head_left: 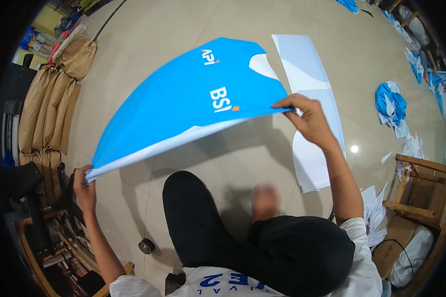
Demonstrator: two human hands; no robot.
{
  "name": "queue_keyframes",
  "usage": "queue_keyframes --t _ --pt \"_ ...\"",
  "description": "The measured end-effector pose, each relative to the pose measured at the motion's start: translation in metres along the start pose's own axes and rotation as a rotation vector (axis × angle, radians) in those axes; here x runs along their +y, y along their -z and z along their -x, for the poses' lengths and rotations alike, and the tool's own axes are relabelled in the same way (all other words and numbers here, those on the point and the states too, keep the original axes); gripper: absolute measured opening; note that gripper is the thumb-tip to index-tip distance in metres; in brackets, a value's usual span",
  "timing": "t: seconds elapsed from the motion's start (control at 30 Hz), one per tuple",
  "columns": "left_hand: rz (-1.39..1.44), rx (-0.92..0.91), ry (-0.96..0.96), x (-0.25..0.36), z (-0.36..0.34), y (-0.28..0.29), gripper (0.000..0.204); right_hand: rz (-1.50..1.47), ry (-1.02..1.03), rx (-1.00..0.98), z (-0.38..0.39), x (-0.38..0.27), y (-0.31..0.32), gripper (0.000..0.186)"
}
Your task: The person sits on the floor and uses scissors to cut a light blue fabric along a white paper template. They unfold the fabric, align it with the template, and carefully cut around the edges to create a specific shape.
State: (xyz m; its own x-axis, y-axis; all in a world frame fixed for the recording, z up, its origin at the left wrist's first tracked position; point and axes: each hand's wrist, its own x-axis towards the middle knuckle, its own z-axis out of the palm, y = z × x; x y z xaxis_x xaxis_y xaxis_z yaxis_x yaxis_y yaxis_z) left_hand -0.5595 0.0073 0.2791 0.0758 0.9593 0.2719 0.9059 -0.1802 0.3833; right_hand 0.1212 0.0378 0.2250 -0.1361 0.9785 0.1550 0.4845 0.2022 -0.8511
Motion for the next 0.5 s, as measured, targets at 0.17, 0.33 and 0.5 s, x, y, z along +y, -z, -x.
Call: queue_keyframes --t 0.17,0.33,0.5 --pt "0.023 -0.193 0.065 0.000 0.023 -0.047 0.021 0.069 0.014 -0.020 0.021 0.048 -0.052 0.031" --pt "0.212 -0.210 0.172 -0.041 0.038 -0.105 0.011 0.152 0.032 -0.058 0.027 0.104 -0.101 0.027" --pt "0.258 -0.240 0.308 -0.059 0.045 -0.124 0.015 0.174 -0.026 -0.049 0.038 0.134 -0.119 0.020"
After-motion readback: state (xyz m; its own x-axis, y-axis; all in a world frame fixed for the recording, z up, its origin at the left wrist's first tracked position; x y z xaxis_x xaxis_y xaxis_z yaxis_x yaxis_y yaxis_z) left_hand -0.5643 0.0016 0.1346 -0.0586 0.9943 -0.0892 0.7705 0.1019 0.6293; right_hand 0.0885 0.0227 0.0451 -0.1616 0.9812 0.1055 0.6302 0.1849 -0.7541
